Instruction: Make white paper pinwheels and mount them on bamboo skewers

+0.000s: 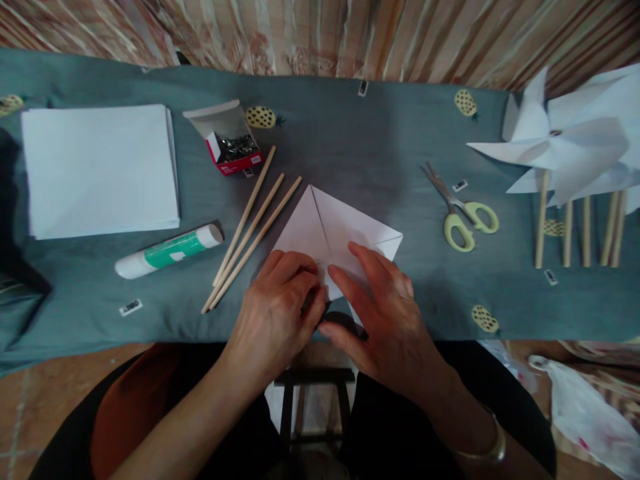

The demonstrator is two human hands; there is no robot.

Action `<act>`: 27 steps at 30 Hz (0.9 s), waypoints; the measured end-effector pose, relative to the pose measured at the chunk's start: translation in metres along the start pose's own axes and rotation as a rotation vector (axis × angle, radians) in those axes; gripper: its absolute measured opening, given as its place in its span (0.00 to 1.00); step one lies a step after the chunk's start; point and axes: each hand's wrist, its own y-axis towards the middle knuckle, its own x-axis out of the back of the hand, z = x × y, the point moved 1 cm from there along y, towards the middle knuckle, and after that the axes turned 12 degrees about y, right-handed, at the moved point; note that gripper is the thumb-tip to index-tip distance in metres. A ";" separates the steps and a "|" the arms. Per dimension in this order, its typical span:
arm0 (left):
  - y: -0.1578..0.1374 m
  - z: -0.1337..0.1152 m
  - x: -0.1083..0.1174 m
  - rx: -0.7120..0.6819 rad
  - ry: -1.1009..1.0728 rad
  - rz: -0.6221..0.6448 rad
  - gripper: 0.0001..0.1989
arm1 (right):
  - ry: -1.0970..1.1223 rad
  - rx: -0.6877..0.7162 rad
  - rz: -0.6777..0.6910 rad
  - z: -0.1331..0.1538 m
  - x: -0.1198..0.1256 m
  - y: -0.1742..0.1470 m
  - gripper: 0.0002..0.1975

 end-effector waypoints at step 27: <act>0.001 -0.001 0.002 0.001 0.009 0.054 0.09 | 0.046 -0.198 -0.192 -0.028 0.021 0.022 0.23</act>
